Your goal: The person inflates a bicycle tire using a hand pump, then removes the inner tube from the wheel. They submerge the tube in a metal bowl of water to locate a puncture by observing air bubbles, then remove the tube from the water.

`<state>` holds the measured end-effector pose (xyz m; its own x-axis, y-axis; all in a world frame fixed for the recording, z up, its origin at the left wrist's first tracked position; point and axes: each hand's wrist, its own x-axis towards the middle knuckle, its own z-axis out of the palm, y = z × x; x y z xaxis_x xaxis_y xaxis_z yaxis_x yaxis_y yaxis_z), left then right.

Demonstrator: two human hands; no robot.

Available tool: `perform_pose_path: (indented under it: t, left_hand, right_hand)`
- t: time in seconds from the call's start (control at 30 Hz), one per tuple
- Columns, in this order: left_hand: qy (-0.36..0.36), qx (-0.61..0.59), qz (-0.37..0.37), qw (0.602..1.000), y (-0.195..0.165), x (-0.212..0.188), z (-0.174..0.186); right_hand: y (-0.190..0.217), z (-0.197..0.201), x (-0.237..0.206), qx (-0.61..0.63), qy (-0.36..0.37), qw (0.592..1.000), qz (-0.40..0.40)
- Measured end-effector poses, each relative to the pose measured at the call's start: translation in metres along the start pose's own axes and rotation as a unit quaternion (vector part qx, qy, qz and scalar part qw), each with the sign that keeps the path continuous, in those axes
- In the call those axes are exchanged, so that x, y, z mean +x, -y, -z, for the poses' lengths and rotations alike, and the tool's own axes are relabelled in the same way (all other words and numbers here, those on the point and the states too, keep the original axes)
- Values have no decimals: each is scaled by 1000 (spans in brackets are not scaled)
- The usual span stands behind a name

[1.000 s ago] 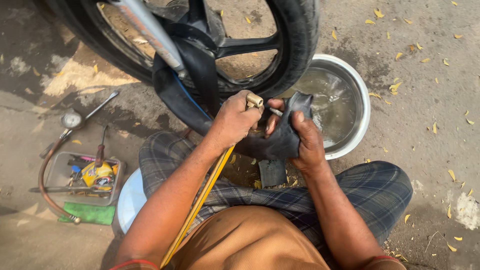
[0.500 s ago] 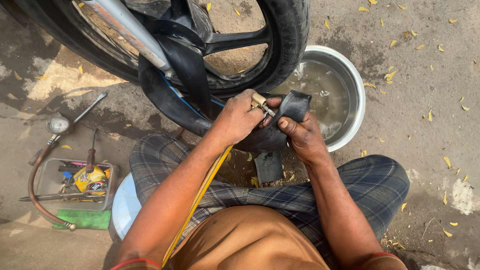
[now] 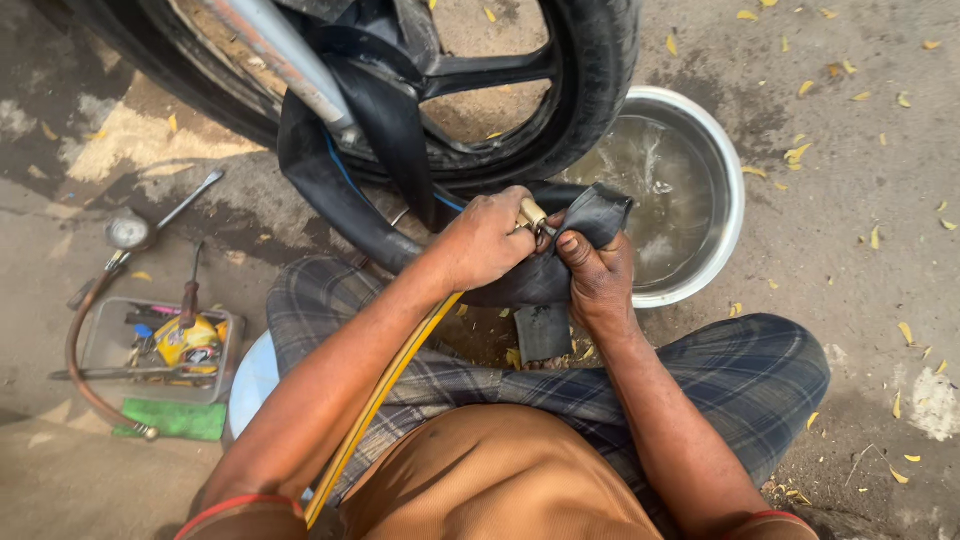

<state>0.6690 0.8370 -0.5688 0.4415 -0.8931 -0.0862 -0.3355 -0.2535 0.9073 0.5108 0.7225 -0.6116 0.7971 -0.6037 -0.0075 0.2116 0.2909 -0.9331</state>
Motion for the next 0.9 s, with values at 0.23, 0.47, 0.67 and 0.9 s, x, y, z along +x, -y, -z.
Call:
perform_pose_path:
  t: [0.23, 0.47, 0.67, 0.9]
  left_hand:
    - [6, 10, 20, 1000, 8, -8, 6]
    - [-39, -119, 34, 992, 20, -12, 13]
    - [4, -199, 151, 968, 70, -29, 57]
    - [77, 58, 87, 992, 92, -58, 50]
  right_hand:
    - [-7, -7, -2, 30, 12, 999, -23]
    - [7, -31, -26, 39, 11, 998, -44]
    - [22, -26, -57, 187, -139, 968, -93]
    - [14, 1, -66, 377, 41, 918, -115]
